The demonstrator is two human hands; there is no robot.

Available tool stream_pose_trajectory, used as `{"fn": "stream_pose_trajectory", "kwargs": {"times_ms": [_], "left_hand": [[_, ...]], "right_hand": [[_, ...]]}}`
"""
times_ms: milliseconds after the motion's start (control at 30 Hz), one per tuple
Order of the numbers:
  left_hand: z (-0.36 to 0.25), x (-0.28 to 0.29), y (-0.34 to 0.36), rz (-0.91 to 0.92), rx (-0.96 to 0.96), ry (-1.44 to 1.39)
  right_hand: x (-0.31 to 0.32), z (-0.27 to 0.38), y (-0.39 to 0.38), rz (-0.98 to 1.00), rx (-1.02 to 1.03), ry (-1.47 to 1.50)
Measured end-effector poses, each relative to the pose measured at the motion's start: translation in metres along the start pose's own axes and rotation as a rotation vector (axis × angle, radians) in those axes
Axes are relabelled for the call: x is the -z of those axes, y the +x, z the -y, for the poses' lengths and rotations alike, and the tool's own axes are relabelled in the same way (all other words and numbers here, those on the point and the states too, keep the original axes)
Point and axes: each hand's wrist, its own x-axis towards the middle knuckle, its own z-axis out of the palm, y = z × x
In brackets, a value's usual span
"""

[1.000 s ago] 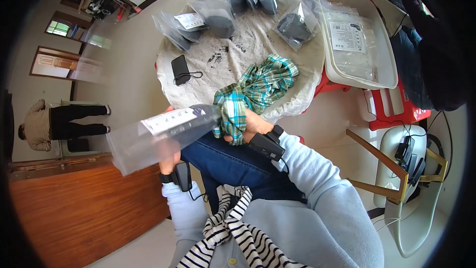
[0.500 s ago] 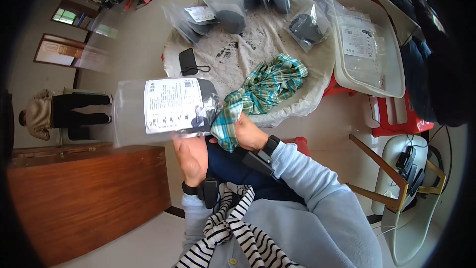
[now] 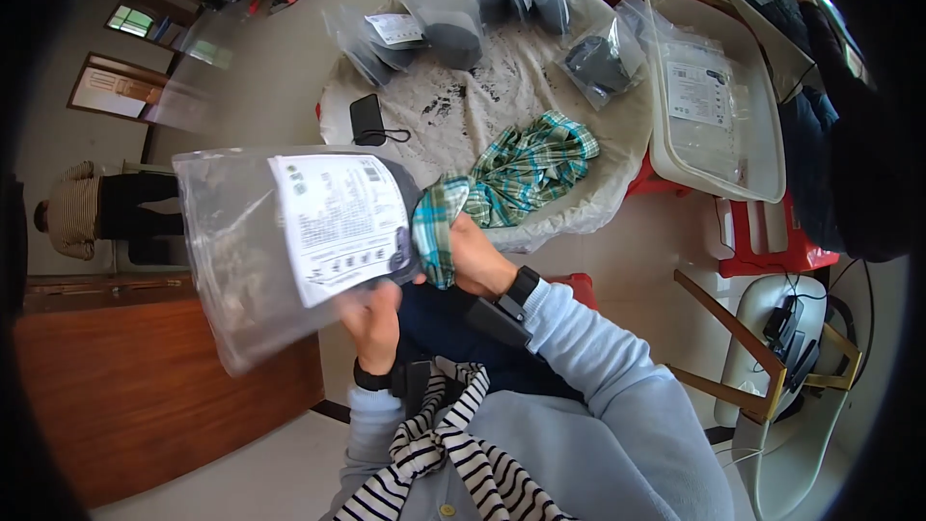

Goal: The person handles plastic bags containing black material, turning them over and setting them aside. They move a plaid cloth and other bags on the table before picking up and setting down more bags.

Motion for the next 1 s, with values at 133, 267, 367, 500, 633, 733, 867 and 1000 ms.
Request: {"fn": "stream_pose_trajectory", "kwargs": {"times_ms": [133, 267, 367, 500, 633, 733, 867, 1000], "left_hand": [[0.001, 0.004, 0.008, 0.008, -0.101, -0.052], [0.008, 0.026, 0.041, -0.055, 0.032, -0.208], [0.020, 0.042, 0.040, 0.187, 0.281, -0.342], [0.045, 0.033, 0.028, 0.212, 0.350, -0.149], [0.041, 0.006, 0.027, -0.093, 0.429, -0.454], [0.026, -0.004, 0.036, -0.173, 0.426, -0.568], [0.016, -0.005, 0.041, -0.081, 0.351, -0.349], [0.019, -0.002, 0.039, 0.002, 0.460, -0.492]], "right_hand": [[0.022, 0.013, 0.004, -0.065, -0.076, -0.079], [0.045, 0.032, -0.005, 0.075, -0.149, -0.655], [0.052, 0.038, -0.011, -0.052, -0.270, -0.734], [0.045, 0.027, -0.009, -0.204, -0.190, -0.122], [0.038, 0.018, -0.005, -0.136, -0.071, 0.364], [0.038, 0.016, 0.004, -0.067, -0.024, 0.434], [0.036, 0.016, 0.014, -0.103, 0.039, 0.329], [0.027, 0.015, 0.012, -0.195, 0.067, 0.154]]}}
